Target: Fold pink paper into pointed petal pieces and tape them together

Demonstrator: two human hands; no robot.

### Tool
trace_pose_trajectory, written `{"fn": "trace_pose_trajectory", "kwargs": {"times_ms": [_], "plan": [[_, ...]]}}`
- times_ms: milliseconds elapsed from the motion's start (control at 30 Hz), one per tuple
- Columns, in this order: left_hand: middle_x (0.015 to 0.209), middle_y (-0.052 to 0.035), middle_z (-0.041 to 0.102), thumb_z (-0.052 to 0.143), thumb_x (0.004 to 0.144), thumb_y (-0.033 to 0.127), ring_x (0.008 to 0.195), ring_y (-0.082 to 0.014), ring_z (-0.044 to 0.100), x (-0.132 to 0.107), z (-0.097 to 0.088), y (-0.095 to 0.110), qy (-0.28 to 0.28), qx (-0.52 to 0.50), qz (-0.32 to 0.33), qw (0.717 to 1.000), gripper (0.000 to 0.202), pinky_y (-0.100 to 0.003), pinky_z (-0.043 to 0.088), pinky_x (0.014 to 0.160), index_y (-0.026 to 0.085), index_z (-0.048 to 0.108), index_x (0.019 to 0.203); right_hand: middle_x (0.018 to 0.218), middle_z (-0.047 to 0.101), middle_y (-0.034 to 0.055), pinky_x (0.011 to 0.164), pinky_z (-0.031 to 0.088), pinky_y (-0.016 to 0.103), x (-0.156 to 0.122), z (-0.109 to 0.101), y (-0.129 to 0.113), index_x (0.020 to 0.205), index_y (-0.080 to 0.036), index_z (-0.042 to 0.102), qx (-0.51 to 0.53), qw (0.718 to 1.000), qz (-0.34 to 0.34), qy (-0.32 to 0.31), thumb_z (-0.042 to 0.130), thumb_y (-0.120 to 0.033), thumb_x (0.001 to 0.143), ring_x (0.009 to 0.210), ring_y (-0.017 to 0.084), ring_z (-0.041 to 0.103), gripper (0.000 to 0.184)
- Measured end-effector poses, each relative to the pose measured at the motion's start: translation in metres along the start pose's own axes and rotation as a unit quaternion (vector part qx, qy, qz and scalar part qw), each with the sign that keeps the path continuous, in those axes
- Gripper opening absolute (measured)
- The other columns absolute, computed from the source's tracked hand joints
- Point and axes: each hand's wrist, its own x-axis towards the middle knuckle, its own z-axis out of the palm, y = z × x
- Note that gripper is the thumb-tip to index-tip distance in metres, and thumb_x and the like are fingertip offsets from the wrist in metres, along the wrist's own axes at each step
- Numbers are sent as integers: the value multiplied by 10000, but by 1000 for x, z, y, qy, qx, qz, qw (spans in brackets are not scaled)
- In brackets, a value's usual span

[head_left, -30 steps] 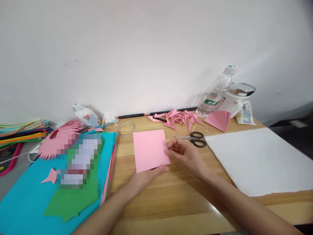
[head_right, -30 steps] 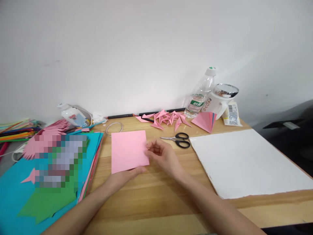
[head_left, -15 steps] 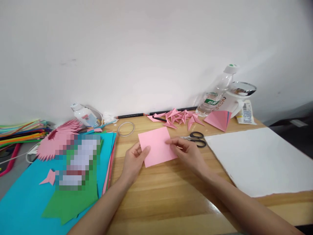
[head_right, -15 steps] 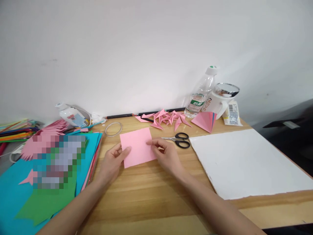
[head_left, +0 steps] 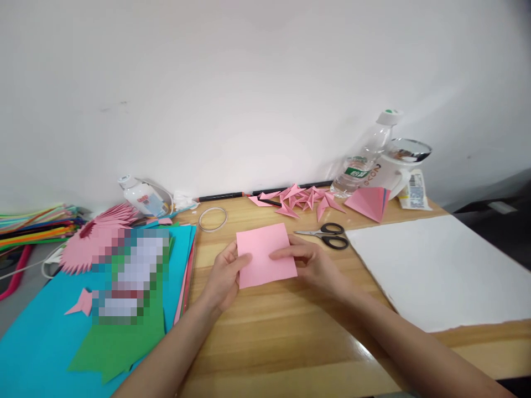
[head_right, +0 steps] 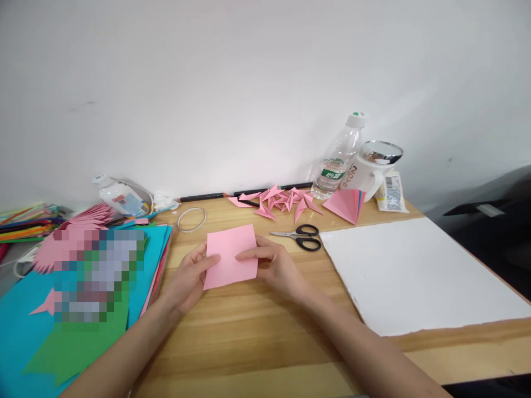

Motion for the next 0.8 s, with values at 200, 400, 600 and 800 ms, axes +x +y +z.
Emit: {"fn": "trace_pose_trajectory", "kwargs": {"times_ms": [200,400,600,800], "plan": [[1052,-131,659,652,723,262,782,-235,673,-2,1,3,-38,30,-27,998,399,-260,528,552,152,565,1096,716,619,29,625,430,269,2,-5,-5,660,-153,643,-49,994,53,80,588,-382,771,682,168,562,260],[1209,-161,562,773,519,461,1025,-274,578,-4,5,0,-59,25,54,997,729,-298,529,722,184,516,1143,651,571,9,523,394,231,1,-4,-7,693,-138,580,-15,984,112,137,632,-450,707,579,129,504,316],[1096,-100,630,811,516,229,944,-226,614,-7,7,-8,-4,115,81,990,832,-275,523,729,234,392,1234,743,611,28,594,461,252,-2,5,-1,786,-168,524,33,983,95,151,658,-430,691,666,151,569,309],[924,-70,670,705,657,269,744,-177,634,-5,6,-11,59,151,95,982,377,-263,544,565,141,561,981,797,644,12,641,484,281,-4,12,3,1099,-221,365,137,977,118,115,684,-348,693,709,159,612,532]]}}
